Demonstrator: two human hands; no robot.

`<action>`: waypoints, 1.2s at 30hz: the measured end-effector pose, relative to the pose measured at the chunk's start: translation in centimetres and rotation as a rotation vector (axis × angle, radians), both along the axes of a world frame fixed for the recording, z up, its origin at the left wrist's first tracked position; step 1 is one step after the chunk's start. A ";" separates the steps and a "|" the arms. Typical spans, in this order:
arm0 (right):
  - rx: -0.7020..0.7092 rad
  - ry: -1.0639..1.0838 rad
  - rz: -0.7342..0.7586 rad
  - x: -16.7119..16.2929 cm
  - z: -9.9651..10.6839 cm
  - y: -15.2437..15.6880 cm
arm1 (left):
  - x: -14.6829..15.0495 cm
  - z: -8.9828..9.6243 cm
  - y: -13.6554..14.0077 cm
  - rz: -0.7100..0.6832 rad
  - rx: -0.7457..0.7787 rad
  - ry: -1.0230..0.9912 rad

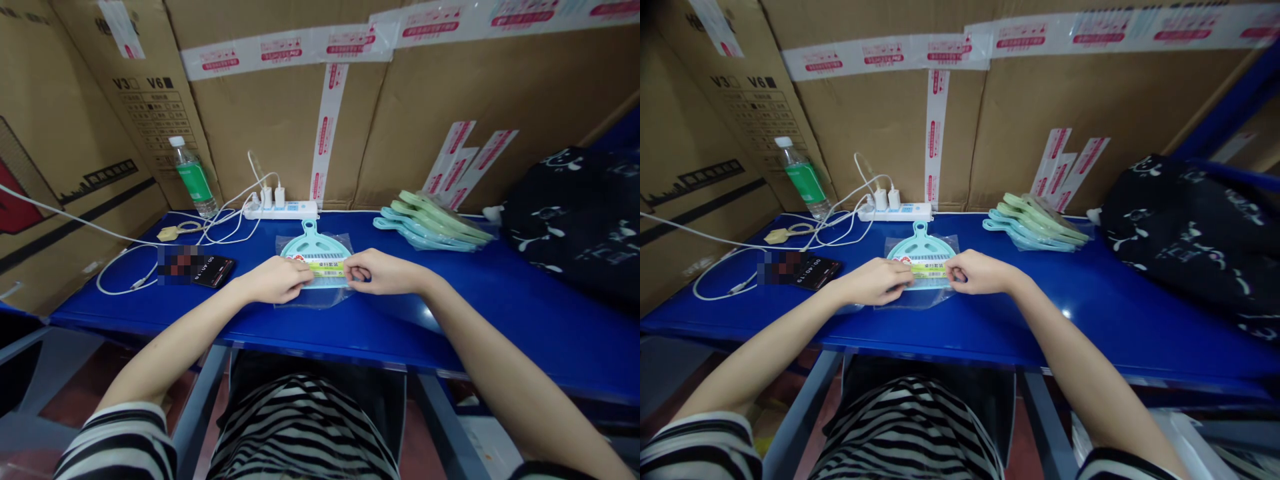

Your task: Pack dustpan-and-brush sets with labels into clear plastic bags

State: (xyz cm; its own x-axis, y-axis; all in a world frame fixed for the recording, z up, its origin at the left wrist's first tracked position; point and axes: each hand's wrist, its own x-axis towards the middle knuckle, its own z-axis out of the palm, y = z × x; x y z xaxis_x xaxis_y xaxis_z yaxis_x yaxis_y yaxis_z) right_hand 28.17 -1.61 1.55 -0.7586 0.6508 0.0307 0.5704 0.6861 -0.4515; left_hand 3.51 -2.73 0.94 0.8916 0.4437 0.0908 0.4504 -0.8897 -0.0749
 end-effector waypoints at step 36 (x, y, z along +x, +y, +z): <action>0.026 -0.170 -0.175 -0.7 0.0 0.3 | -0.5 0.2 0.3 0.136 -0.036 0.037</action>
